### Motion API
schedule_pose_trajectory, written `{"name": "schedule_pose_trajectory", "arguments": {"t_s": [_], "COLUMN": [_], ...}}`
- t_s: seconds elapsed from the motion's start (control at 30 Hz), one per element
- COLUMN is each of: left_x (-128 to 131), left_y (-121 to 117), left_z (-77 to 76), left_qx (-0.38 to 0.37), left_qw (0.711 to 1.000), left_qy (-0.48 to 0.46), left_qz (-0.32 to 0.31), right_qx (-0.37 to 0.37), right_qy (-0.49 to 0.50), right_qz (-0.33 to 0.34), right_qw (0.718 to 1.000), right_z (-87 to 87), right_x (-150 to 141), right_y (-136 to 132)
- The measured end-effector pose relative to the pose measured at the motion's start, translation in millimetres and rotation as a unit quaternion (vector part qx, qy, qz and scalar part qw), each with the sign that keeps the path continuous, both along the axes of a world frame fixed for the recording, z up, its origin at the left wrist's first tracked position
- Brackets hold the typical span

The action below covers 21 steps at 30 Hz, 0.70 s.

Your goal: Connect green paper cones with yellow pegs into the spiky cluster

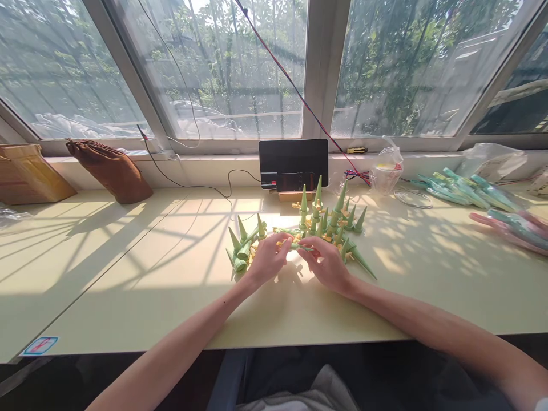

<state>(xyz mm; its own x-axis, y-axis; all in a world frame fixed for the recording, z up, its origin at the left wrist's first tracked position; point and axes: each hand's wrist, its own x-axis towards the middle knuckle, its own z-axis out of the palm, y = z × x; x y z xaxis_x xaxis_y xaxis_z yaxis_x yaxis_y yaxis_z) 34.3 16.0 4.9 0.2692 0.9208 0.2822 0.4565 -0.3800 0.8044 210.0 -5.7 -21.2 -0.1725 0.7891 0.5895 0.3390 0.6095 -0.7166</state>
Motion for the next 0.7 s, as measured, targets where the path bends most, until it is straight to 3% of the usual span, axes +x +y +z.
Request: {"name": "schedule_pose_trajectory", "arguments": {"t_s": [0.2,0.4,0.7], "left_x": [0,1,-2], "left_y": [-3,-3,-3], "left_z": [-1.1,-6.7,-5.1], "left_qx": [0.054,0.051,0.099], "left_qw": [0.995,0.988,0.985], "left_qy": [0.085,0.134,0.141], "left_qz": [-0.017,-0.052,-0.011], "right_qx": [0.019,0.041,0.039], "right_qy": [-0.002,-0.064,-0.166], "right_qz": [-0.035,-0.065,-0.122], "right_qw": [0.999,0.995,0.978], "right_z": [4.6,12.4,41.4], "right_x": [1,1,20], "right_y": [-1,0,7]}}
